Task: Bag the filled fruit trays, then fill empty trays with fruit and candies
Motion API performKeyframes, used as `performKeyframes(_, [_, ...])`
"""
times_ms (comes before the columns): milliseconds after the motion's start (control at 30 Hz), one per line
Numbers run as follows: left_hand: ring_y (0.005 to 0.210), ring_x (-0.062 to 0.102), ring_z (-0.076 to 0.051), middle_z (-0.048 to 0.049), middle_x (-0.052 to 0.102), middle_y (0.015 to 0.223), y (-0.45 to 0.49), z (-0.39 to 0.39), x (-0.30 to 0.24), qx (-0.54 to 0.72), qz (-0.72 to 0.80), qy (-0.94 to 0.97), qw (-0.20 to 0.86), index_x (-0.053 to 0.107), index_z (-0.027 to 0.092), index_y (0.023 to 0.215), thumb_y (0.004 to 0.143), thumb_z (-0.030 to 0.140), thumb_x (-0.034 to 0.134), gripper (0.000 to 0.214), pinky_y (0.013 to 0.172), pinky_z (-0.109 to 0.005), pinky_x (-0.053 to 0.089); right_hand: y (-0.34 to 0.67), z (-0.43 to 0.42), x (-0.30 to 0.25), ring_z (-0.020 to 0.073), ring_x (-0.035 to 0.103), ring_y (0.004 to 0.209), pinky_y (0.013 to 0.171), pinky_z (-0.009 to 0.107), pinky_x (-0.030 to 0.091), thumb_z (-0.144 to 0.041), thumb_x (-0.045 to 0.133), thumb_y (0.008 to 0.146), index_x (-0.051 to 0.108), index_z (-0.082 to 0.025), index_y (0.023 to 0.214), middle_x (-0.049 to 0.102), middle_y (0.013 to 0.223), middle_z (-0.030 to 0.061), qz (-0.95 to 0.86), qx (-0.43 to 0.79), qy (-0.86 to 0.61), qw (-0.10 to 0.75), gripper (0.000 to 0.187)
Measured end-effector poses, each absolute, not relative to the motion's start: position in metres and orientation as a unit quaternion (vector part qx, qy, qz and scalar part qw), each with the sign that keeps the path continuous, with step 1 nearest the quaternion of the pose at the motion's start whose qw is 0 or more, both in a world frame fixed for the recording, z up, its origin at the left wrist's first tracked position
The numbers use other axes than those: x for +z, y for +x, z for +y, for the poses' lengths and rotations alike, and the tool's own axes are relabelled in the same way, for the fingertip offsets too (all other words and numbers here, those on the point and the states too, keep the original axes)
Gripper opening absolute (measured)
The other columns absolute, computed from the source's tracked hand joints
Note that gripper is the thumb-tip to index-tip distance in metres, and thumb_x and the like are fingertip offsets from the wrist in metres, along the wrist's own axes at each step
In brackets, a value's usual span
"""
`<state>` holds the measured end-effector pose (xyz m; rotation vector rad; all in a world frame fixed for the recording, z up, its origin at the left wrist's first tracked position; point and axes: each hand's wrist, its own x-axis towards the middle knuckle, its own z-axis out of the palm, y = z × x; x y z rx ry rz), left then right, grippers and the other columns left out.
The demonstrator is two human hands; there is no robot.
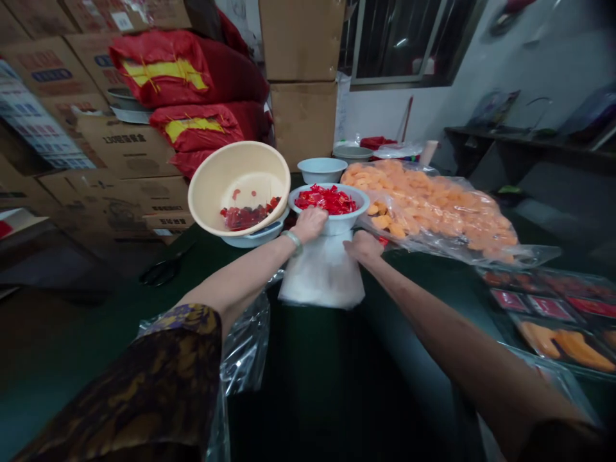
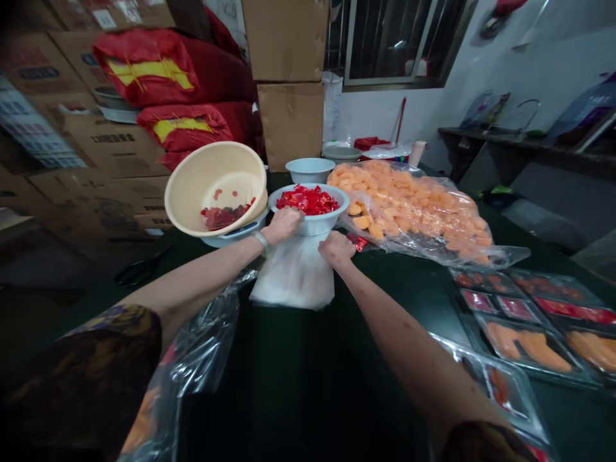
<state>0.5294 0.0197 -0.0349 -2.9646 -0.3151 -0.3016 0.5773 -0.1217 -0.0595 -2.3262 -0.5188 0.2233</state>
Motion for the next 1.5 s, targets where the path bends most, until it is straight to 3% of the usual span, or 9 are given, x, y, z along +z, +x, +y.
performKeyframes(233, [0.107, 0.056, -0.026, -0.0206, 0.061, 0.110, 0.519, 0.013, -0.018, -0.056, -0.083, -0.994, 0.039, 0.058, 0.005, 0.111, 0.080, 0.004, 0.040, 0.035, 0.088, -0.038, 0.044, 0.520, -0.148, -0.098, 0.0365, 0.028, 0.132, 0.101, 0.056, 0.027, -0.051, 0.036, 0.089, 0.040, -0.026, 0.136, 0.032, 0.146, 0.0123, -0.516, -0.052, -0.852, 0.069, 0.054])
performKeyframes(333, [0.129, 0.034, -0.031, -0.0223, 0.037, 0.139, 0.491, 0.003, -0.016, -0.050, -0.082, -0.995, 0.023, 0.038, 0.006, 0.133, 0.086, 0.017, 0.041, 0.049, 0.098, -0.046, 0.037, 0.524, -0.156, -0.118, 0.0360, 0.027, 0.133, 0.101, 0.055, 0.027, -0.052, 0.032, 0.090, 0.037, -0.029, 0.138, 0.028, 0.148, 0.0109, -0.535, -0.035, -0.844, 0.019, 0.054])
performKeyframes(500, [0.137, 0.016, -0.034, -0.0201, 0.022, 0.149, 0.418, -0.020, -0.054, 0.079, -0.042, -0.995, -0.034, 0.029, 0.007, 0.139, 0.086, 0.051, 0.041, 0.070, 0.105, -0.052, 0.027, 0.530, -0.153, -0.124, 0.0355, 0.024, 0.134, 0.102, 0.055, 0.024, -0.048, 0.033, 0.090, 0.034, -0.023, 0.140, 0.026, 0.149, 0.0117, -0.529, -0.039, -0.847, 0.028, 0.056])
performKeyframes(667, [0.138, 0.011, -0.036, -0.0241, 0.015, 0.149, 0.384, -0.024, -0.083, 0.101, -0.031, -0.993, -0.050, 0.025, 0.006, 0.141, 0.086, 0.051, 0.041, 0.073, 0.105, -0.053, 0.023, 0.508, -0.157, -0.114, 0.0279, 0.032, 0.129, 0.102, 0.044, 0.025, -0.040, 0.032, 0.092, 0.037, -0.012, 0.137, 0.038, 0.142, 0.0144, -0.506, -0.083, -0.857, 0.061, 0.053])
performKeyframes(933, [0.122, 0.044, -0.029, -0.0177, 0.049, 0.130, 0.357, -0.030, -0.004, 0.001, -0.013, -0.999, -0.043, 0.049, 0.014, 0.125, 0.084, 0.043, 0.049, 0.050, 0.099, -0.042, 0.035, 0.466, -0.171, -0.061, 0.0316, 0.048, 0.108, 0.087, 0.043, 0.034, -0.035, 0.031, 0.093, 0.053, -0.009, 0.119, 0.056, 0.117, 0.0203, -0.429, -0.133, -0.885, 0.123, 0.042])
performKeyframes(1067, [0.101, 0.057, -0.031, -0.0171, 0.062, 0.099, 0.292, -0.027, 0.020, -0.100, -0.256, -0.958, -0.087, 0.060, 0.010, 0.099, 0.083, 0.035, 0.049, 0.031, 0.083, -0.039, 0.044, 0.396, -0.177, -0.041, 0.0223, 0.059, 0.088, 0.073, 0.031, 0.042, -0.043, 0.032, 0.092, 0.051, -0.013, 0.116, 0.062, 0.102, 0.0130, -0.441, -0.001, -0.867, 0.230, 0.043])
performKeyframes(1200, [0.077, 0.064, -0.025, -0.0119, 0.064, 0.083, 0.231, -0.016, 0.007, -0.086, -0.389, -0.895, -0.201, 0.060, 0.011, 0.094, 0.082, 0.037, 0.051, 0.030, 0.064, -0.032, 0.047, 0.325, -0.172, -0.049, 0.0316, 0.052, 0.106, 0.078, 0.039, 0.043, -0.056, 0.060, 0.072, 0.036, -0.014, 0.134, 0.049, 0.126, 0.0175, -0.538, -0.010, -0.810, 0.234, 0.078])
performKeyframes(1367, [0.047, 0.057, -0.012, -0.0058, 0.064, 0.071, 0.200, -0.022, -0.015, -0.079, -0.420, -0.830, -0.358, 0.057, 0.011, 0.098, 0.086, 0.043, 0.045, 0.036, 0.043, -0.022, 0.042, 0.319, -0.151, -0.065, 0.0247, 0.058, 0.088, 0.072, 0.035, 0.041, -0.016, 0.044, 0.087, 0.062, -0.014, 0.101, 0.063, 0.096, 0.0134, -0.577, -0.096, -0.795, 0.161, 0.023])
performKeyframes(1500, [0.059, 0.062, -0.015, -0.0086, 0.066, 0.081, 0.196, -0.042, -0.016, -0.136, -0.423, -0.798, -0.407, 0.043, 0.009, 0.121, 0.083, 0.050, 0.051, 0.056, 0.049, -0.024, 0.047, 0.329, -0.174, -0.052, 0.0203, 0.057, 0.091, 0.077, 0.033, 0.039, -0.013, 0.033, 0.092, 0.062, -0.017, 0.107, 0.065, 0.102, 0.0110, -0.598, -0.150, -0.766, 0.183, 0.033])
